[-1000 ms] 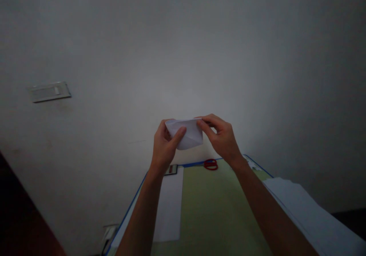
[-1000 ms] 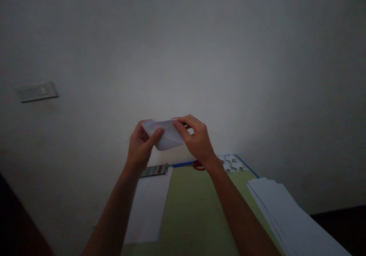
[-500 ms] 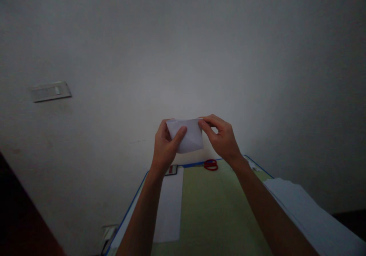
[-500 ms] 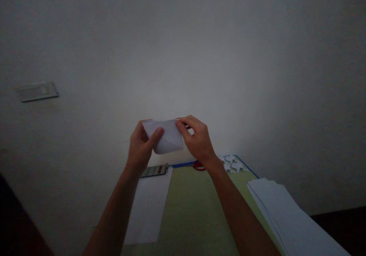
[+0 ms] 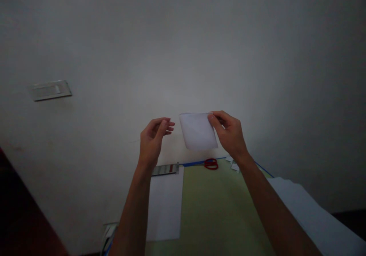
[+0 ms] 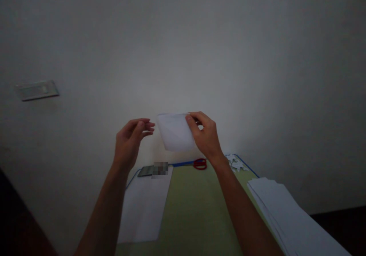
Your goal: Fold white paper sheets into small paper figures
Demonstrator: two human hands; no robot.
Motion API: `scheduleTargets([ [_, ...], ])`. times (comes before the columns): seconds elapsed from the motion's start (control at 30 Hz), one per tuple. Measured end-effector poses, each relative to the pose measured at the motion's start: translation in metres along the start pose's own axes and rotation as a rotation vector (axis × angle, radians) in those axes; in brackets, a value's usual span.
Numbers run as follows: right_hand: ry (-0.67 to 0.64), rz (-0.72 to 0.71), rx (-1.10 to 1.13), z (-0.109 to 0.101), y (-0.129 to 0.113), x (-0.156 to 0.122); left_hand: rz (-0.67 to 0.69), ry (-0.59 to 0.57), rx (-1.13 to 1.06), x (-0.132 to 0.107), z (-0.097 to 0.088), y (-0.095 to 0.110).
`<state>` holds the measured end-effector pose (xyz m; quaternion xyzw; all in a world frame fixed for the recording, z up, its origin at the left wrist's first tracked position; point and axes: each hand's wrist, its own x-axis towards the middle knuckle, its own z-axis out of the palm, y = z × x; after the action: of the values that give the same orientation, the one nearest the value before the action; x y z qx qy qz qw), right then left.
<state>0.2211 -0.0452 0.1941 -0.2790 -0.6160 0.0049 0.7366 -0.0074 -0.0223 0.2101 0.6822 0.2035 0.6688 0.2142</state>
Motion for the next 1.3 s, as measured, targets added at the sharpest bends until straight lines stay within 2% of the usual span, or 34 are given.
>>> scheduleTargets([
  [0.2, -0.113, -0.027, 0.028, 0.003, -0.003, -0.001, -0.016, -0.127, 0.044, -0.004, 0.004, 0.009],
  [0.37, -0.116, -0.029, 0.018, 0.003, -0.007, -0.002, -0.019, -0.156, 0.015, -0.006, 0.007, 0.013],
  [0.63, -0.151, -0.075, 0.001, 0.001, -0.005, -0.001, -0.019, -0.078, 0.039, -0.006, 0.01, 0.014],
  [1.07, -0.164, -0.122, -0.045, 0.002, -0.008, -0.001, 0.083, 0.03, 0.148, -0.004, 0.01, 0.013],
  [1.3, -0.151, -0.091, -0.009, 0.001, -0.009, -0.001, 0.075, 0.0, 0.104, -0.006, 0.011, 0.013],
])
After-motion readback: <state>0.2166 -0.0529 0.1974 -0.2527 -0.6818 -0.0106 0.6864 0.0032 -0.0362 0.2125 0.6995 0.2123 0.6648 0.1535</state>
